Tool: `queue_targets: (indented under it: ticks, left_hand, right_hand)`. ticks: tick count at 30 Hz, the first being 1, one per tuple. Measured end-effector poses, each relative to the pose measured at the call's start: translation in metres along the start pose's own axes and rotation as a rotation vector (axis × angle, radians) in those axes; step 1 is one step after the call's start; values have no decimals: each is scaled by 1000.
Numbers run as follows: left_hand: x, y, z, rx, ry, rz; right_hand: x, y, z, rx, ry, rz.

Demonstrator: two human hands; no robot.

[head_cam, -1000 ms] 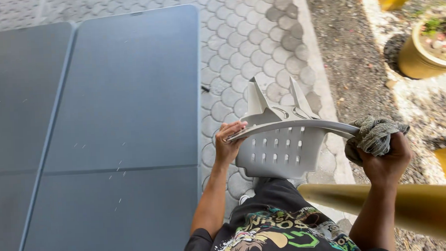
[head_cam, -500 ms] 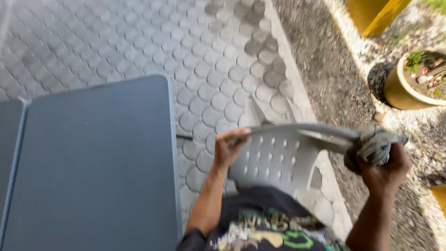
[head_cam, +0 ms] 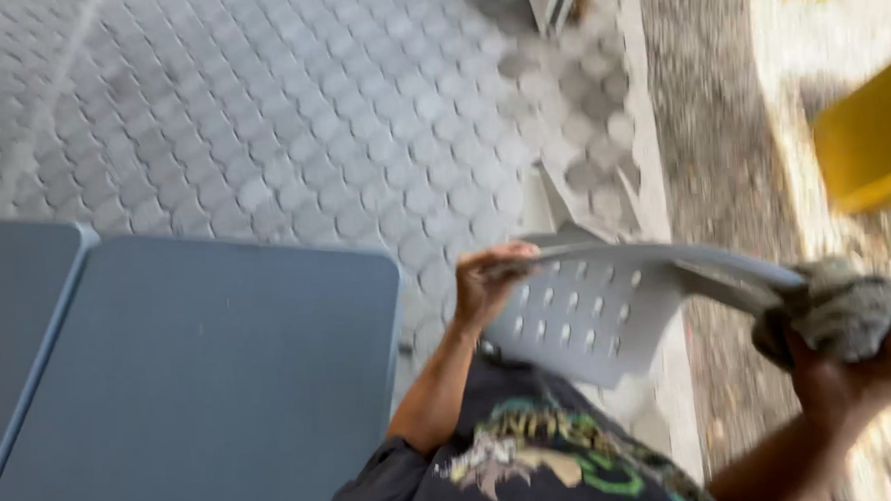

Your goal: Wiping down plastic chairs with a rag.

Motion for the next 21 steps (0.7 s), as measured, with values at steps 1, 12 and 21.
queue_targets:
  ticks: [1,12,21]
  left_hand:
    - [-5,36,10,21,70,-7]
    - [-102,243,87,246,546,117]
    - [-289,401,77,348,523,334]
  right_hand:
    - [10,17,37,30,-59,12]
    - [186,149,248,-738,-868,101]
    - [584,308,280,279,673,-173]
Point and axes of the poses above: each hand's wrist, its own y-axis towards the middle knuckle, its own x-axis out of the palm, z = x × y, the point moved 6 cm from there along y, towards the middle knuckle, and after that the axes turned 14 degrees about -x, right-handed, at the moved point
